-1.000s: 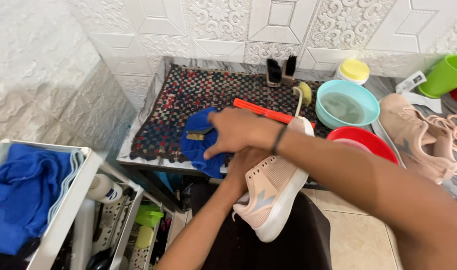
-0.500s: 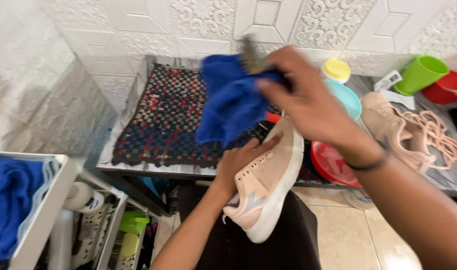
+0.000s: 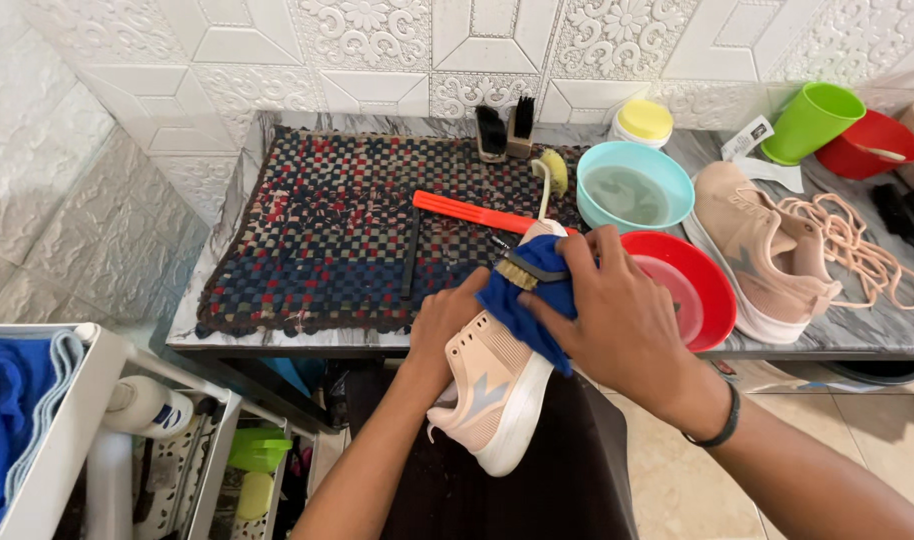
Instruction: The person scrubs a light-colored sneaker with a brush dipped in soapy water, then wipes it with a blue cloth. The process is repeated across different areas of the shoe, including the upper, sole, and interior.
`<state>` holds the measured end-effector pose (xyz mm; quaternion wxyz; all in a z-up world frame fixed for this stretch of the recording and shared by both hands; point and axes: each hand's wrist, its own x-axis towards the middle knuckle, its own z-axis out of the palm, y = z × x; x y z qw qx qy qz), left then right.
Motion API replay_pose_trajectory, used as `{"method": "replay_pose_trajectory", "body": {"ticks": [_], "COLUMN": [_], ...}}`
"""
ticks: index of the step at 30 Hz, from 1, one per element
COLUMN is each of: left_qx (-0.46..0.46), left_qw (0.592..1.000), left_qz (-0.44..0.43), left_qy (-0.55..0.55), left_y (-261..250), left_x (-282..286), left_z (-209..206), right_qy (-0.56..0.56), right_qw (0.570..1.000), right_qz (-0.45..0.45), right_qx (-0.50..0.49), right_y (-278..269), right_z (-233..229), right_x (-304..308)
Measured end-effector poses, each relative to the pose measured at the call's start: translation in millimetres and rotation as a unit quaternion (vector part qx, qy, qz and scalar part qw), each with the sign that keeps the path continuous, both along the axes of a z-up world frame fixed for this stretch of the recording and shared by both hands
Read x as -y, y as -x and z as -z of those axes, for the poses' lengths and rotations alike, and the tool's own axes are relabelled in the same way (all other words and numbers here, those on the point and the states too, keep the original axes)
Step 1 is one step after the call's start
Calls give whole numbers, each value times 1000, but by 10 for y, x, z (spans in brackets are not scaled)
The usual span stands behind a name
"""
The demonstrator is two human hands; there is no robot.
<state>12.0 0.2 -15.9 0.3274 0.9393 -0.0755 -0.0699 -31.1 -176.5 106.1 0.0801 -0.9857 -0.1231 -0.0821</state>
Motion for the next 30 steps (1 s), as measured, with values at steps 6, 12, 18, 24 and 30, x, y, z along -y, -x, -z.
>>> {"method": "replay_pose_trajectory", "body": {"ticks": [6,12,18,24,30], "left_qx": [252,267,104,129,117], "left_qw": [965,960,989,987,988], "left_qz": [75,82,74,77,76], "left_qy": [1,-21,-75,-62,-63], "left_y": [-48,71,177,165,150], "left_x": [-42,-25,-26,-50,-50], "left_z": [302,40,-272,-217,-185], "right_qy": [-60,-25,-129,-194,-106], "right_qw": [998,998,991,965,974], "right_qz": [-12,6,-35,-174,-182], "right_qx": [2,-56,30,31,-83], "right_y": [-488,-1012,-1413,-1558,-1523], "right_z": [27,-151,-495,-893,-671], "right_x": [25,-138,-299,-719,-226]}}
